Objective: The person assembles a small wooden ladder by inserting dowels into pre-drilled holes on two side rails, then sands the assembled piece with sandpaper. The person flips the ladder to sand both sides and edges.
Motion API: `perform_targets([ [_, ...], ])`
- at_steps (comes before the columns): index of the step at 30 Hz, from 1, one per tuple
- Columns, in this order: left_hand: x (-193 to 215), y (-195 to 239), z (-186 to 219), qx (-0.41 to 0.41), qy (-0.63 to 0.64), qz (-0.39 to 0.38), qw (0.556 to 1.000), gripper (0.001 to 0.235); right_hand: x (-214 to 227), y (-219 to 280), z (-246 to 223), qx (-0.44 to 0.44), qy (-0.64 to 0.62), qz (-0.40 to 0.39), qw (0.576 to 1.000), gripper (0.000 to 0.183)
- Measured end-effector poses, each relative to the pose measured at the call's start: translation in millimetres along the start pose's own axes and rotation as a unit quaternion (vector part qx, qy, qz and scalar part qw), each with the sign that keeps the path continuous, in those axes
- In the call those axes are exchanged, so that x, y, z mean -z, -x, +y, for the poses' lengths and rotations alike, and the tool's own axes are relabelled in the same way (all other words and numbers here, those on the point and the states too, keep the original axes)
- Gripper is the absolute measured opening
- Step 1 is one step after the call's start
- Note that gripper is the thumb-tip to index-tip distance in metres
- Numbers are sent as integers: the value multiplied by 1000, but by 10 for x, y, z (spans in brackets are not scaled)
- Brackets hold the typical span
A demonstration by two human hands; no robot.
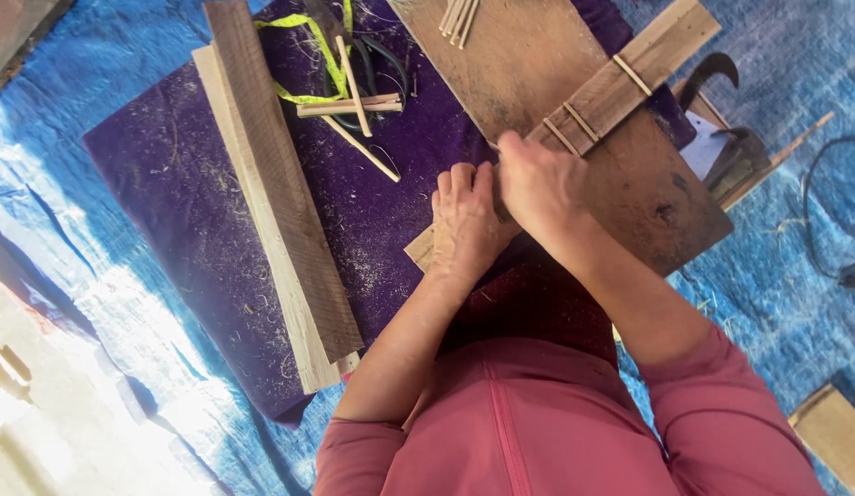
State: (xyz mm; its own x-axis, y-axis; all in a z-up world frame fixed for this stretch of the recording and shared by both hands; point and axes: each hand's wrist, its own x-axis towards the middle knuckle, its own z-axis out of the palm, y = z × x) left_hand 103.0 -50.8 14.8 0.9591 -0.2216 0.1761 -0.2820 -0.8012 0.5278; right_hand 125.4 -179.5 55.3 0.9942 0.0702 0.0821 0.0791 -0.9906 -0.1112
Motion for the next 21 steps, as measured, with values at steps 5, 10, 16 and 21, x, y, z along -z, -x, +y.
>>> perform_targets([
  [5,20,33,6,-11,-15,23,1000,73,172,167,-90,-13,8,-31,999,8],
  [10,26,-9,16,2,-8,24,1000,74,287,409,-25,-32,51,-27,998,4],
  [16,-42,-2,-6,-3,-18,16,1000,77,-77,-98,-67,-18,11,-21,1000,7],
  [21,13,-1,43,10,-16,13,1000,76,164,539,67,-17,65,-6,998,6],
])
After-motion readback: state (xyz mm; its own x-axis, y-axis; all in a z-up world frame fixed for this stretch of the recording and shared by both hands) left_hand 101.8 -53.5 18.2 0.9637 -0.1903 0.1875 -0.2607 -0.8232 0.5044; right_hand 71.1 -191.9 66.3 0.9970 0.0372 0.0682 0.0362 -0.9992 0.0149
